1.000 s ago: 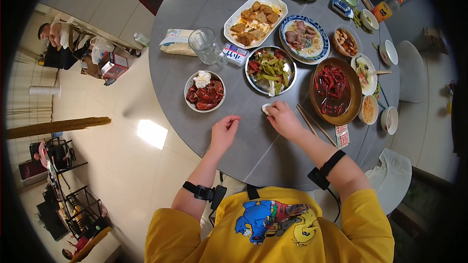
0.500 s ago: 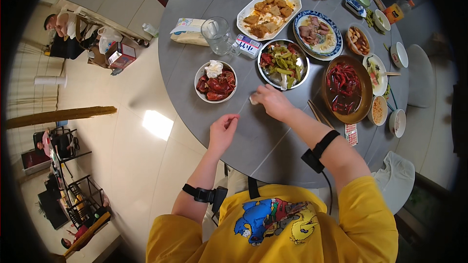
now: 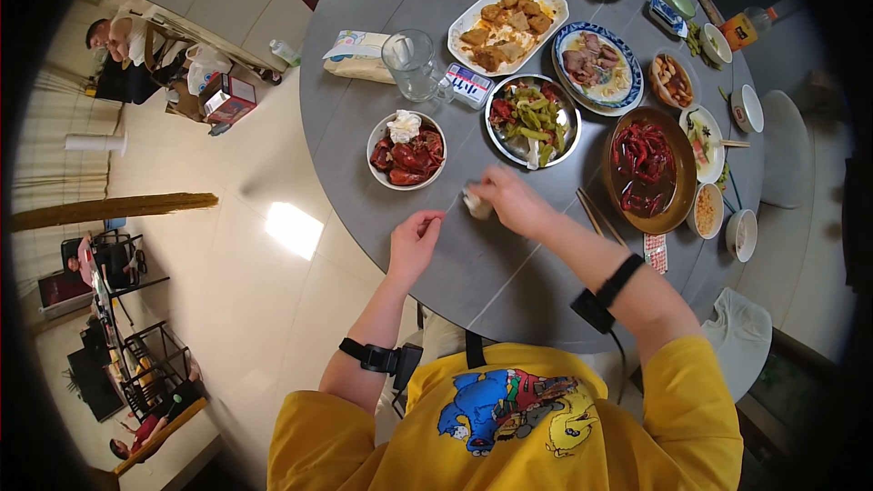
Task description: Clearing leftover food and dirty dishes from a dining table after a meal.
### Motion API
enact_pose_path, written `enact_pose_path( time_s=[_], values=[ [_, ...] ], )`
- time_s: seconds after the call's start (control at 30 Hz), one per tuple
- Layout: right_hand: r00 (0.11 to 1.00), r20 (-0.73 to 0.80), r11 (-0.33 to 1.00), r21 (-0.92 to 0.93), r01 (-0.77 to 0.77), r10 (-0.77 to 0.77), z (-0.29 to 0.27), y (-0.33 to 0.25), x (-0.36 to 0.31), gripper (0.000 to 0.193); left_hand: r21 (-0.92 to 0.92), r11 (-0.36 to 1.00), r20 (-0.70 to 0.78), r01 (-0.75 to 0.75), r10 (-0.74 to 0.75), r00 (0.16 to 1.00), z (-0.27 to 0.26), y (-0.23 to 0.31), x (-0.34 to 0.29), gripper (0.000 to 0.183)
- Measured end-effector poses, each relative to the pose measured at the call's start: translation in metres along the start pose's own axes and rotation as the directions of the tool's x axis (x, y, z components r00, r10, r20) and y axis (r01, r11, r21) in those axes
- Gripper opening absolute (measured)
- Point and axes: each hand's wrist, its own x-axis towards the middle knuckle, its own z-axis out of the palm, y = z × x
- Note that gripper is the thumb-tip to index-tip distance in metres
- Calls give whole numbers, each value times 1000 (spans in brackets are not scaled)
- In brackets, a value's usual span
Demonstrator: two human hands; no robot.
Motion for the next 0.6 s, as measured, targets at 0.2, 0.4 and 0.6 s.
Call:
enact_pose_path(
  time_s=[0.2,0.4,0.6],
  values=[
    [977,148,981,-92,169,-154,18,-6,24,28,-37,998,-83,-55,52,995,-6,-3,-11,17],
    [940,185,940,-132,314,-288,25,-18,-46,26,-47,998,-62,-39,36,997,-2,-9,-13,18],
    [947,260,948,-203,243,-187,23,-26,-85,30,-36,998,4,-45,45,999,15,-12,-13,18]
  ],
)
